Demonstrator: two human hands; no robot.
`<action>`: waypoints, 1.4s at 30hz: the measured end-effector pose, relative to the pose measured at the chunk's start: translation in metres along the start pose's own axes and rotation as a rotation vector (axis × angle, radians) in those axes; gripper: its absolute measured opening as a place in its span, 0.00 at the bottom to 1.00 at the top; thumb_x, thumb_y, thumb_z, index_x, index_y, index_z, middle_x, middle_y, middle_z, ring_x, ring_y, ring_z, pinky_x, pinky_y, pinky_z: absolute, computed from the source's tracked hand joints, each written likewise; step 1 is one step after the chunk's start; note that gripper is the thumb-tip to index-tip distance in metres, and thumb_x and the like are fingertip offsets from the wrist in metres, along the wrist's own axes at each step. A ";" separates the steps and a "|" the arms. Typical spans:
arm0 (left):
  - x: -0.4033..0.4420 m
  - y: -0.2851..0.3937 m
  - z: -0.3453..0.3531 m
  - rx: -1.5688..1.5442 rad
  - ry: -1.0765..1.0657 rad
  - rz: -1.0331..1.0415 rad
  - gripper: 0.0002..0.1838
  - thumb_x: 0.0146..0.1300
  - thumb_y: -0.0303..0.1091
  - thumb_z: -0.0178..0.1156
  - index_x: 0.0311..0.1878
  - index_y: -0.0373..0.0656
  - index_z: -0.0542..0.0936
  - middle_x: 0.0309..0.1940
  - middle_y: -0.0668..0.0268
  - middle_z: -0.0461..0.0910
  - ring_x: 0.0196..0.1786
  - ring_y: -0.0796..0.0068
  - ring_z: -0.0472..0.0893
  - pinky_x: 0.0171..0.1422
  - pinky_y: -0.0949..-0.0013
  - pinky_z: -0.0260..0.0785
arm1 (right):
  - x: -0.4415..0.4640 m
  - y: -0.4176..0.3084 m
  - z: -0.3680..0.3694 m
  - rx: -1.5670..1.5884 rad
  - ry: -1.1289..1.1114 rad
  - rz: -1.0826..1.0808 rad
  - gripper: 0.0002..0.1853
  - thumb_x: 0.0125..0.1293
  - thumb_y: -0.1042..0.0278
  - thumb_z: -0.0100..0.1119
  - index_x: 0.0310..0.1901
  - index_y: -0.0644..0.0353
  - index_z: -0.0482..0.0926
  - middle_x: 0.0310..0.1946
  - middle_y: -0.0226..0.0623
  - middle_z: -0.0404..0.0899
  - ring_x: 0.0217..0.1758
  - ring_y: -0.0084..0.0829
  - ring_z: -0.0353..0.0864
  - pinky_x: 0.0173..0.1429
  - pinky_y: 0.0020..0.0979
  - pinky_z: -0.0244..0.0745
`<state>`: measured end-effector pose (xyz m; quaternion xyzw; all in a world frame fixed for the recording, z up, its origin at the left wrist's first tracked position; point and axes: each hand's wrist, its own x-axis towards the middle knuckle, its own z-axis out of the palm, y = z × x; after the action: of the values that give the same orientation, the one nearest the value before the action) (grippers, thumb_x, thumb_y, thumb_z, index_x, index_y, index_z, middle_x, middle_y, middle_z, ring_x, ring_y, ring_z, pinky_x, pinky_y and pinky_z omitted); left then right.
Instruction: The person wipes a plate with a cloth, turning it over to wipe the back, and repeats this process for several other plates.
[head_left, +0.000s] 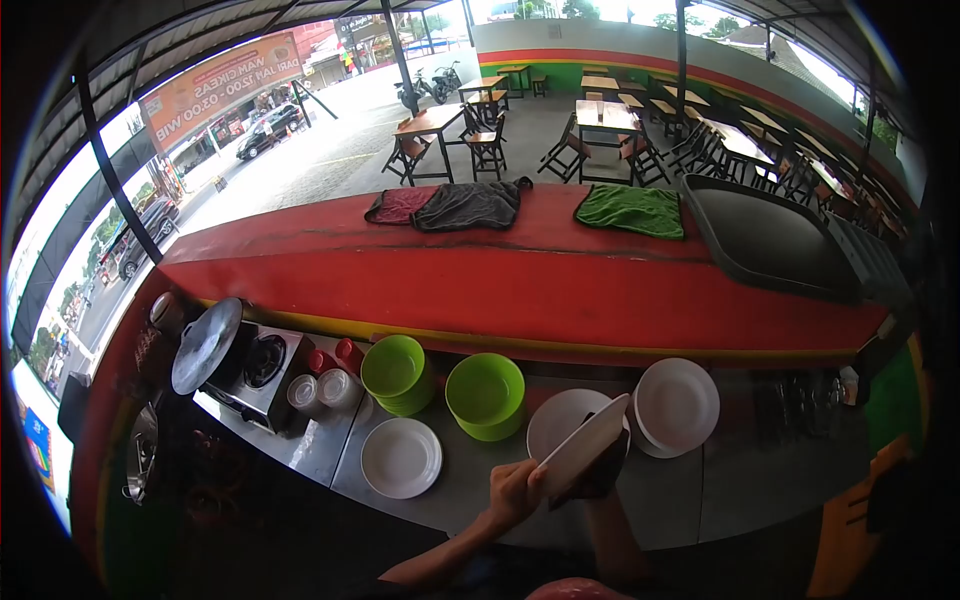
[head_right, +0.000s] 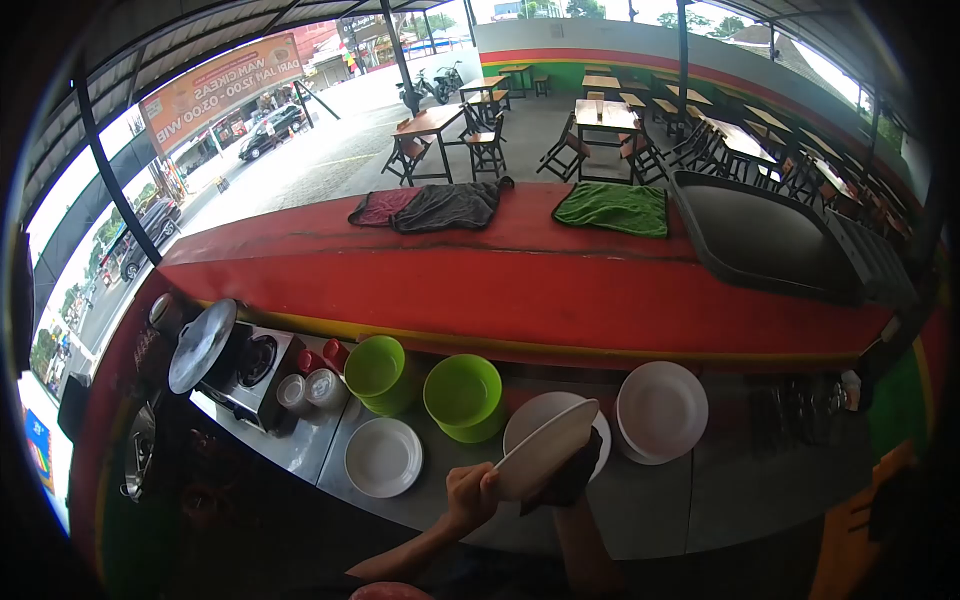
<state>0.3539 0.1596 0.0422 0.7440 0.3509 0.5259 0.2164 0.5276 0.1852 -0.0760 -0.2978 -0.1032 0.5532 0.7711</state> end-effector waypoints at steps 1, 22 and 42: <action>-0.002 -0.001 0.005 0.002 0.066 0.008 0.27 0.78 0.45 0.46 0.22 0.38 0.71 0.13 0.60 0.65 0.15 0.57 0.73 0.21 0.62 0.61 | 0.000 0.002 -0.001 0.001 0.003 0.009 0.19 0.75 0.50 0.53 0.55 0.56 0.75 0.44 0.35 0.78 0.46 0.29 0.80 0.52 0.33 0.78; 0.014 0.045 -0.010 -0.298 -0.527 -0.299 0.20 0.75 0.45 0.54 0.51 0.33 0.74 0.31 0.46 0.81 0.35 0.53 0.83 0.43 0.60 0.72 | -0.049 -0.098 -0.018 -0.700 0.158 -0.240 0.17 0.75 0.54 0.55 0.37 0.60 0.79 0.27 0.26 0.76 0.35 0.24 0.76 0.40 0.32 0.71; 0.004 0.115 0.039 -0.302 -0.347 -0.076 0.16 0.78 0.37 0.49 0.36 0.35 0.76 0.16 0.60 0.68 0.19 0.73 0.71 0.27 0.67 0.62 | -0.115 -0.141 -0.015 -0.281 0.191 -0.474 0.27 0.76 0.44 0.51 0.56 0.65 0.72 0.46 0.40 0.78 0.49 0.31 0.80 0.52 0.34 0.78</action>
<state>0.4246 0.0886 0.1104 0.7687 0.2536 0.4280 0.4019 0.6044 0.0457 0.0127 -0.4202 -0.1726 0.3073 0.8362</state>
